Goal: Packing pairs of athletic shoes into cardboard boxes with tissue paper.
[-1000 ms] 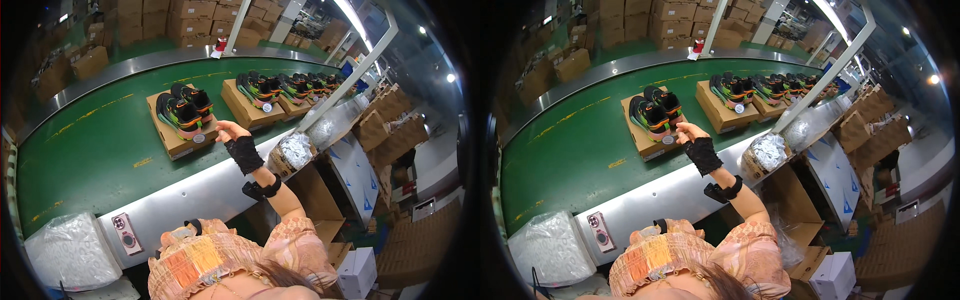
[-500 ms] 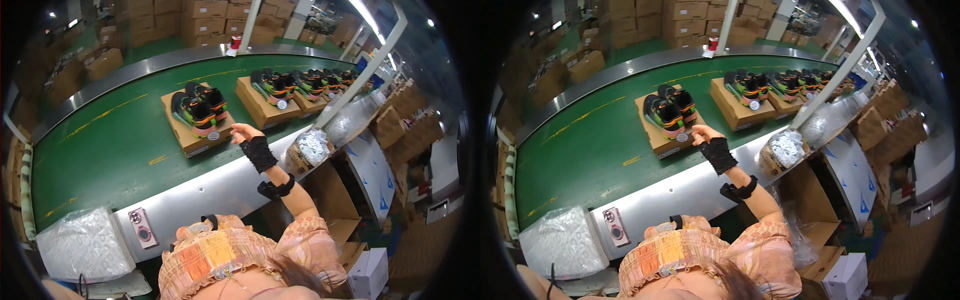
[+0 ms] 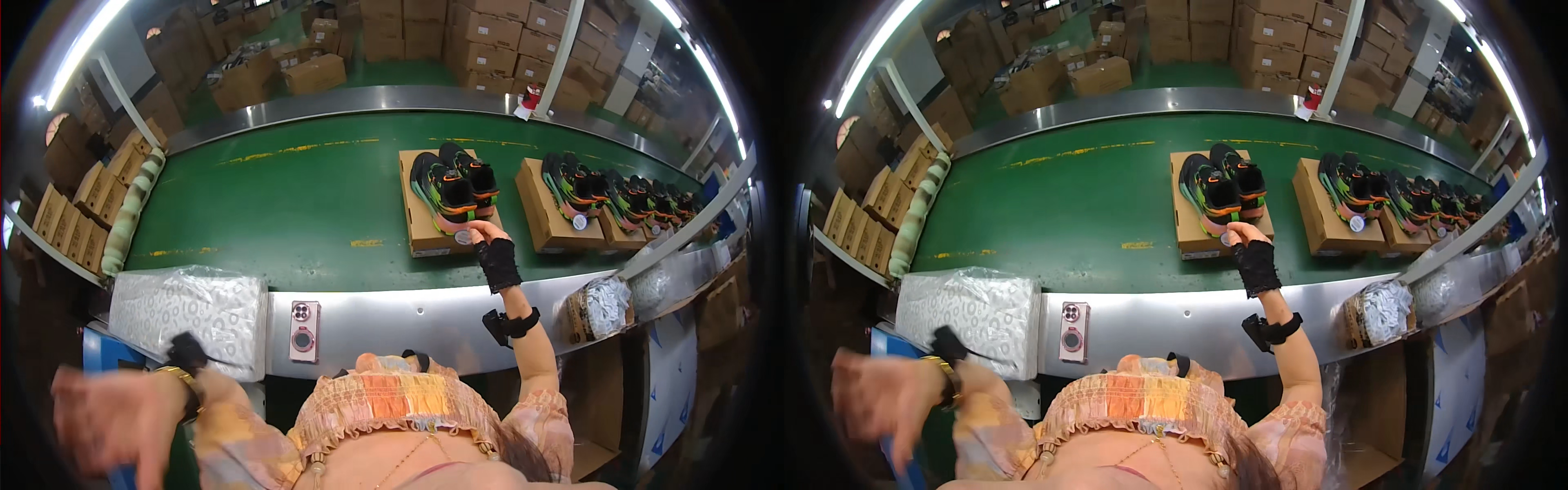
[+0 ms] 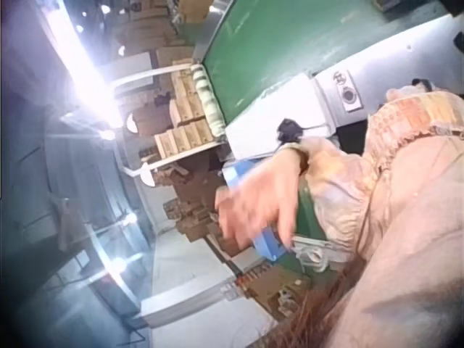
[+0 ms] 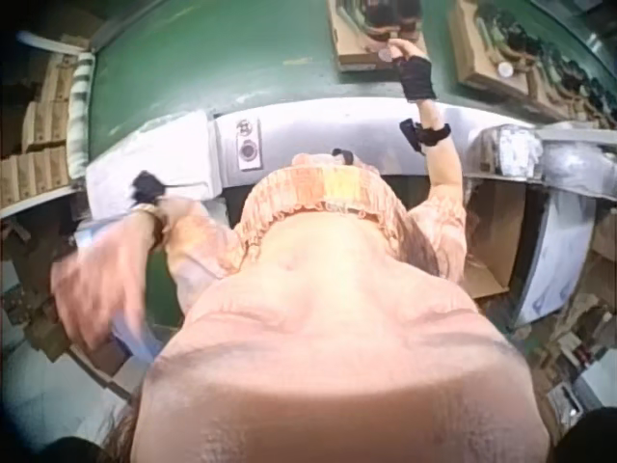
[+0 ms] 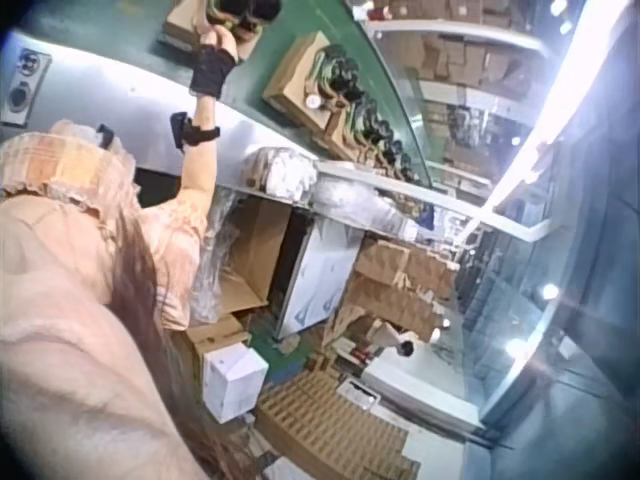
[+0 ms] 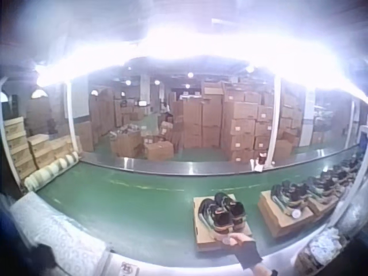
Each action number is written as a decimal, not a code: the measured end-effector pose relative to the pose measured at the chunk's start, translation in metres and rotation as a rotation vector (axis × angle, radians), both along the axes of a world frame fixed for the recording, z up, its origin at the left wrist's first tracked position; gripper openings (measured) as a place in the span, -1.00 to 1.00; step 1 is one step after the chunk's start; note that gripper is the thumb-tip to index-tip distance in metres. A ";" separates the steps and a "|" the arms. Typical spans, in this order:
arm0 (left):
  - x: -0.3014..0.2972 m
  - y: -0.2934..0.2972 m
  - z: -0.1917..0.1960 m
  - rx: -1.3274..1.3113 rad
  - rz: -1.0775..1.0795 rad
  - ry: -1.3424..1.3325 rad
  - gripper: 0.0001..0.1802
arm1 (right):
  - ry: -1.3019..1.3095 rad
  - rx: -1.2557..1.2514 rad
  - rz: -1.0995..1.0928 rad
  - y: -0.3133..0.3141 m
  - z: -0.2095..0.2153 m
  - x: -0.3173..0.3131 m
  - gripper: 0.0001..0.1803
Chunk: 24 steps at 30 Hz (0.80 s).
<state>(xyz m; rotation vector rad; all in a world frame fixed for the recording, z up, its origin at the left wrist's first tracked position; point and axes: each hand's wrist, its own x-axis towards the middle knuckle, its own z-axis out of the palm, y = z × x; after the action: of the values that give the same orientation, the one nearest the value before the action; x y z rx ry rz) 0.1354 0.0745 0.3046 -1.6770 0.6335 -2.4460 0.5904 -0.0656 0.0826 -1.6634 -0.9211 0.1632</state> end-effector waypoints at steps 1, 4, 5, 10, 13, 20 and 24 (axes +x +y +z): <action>0.011 0.018 -0.026 -0.280 0.058 0.035 -0.22 | -0.104 -0.002 -0.047 0.011 -0.002 0.002 -0.81; 0.051 0.050 -0.135 -1.362 -0.617 0.226 -0.62 | -0.471 0.072 -0.142 0.027 -0.003 0.031 -0.88; 0.044 0.056 -0.172 -1.567 -1.068 0.351 -0.70 | -0.538 0.090 -0.143 0.035 -0.002 0.043 -0.88; 0.067 0.034 -0.243 -2.285 -1.101 0.261 -0.69 | -0.651 -0.590 -0.275 0.078 -0.007 0.103 -0.75; 0.072 0.025 -0.249 -2.197 -0.663 0.491 -0.70 | -0.519 -1.037 -0.200 0.099 -0.001 0.117 -0.75; 0.104 0.015 -0.257 -2.177 -0.557 0.661 -0.78 | -0.672 -0.890 -0.315 0.104 -0.051 0.118 -0.70; 0.138 0.018 -0.252 -2.044 -0.588 0.788 -0.82 | -0.893 -0.661 -0.088 0.042 -0.025 0.067 -0.80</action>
<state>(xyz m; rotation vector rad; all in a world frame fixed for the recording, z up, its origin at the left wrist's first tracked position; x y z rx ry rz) 0.2733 0.0923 0.0528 -3.0669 -2.6872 -2.2247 0.6572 -0.0238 0.0581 -2.4513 -1.5564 -0.4206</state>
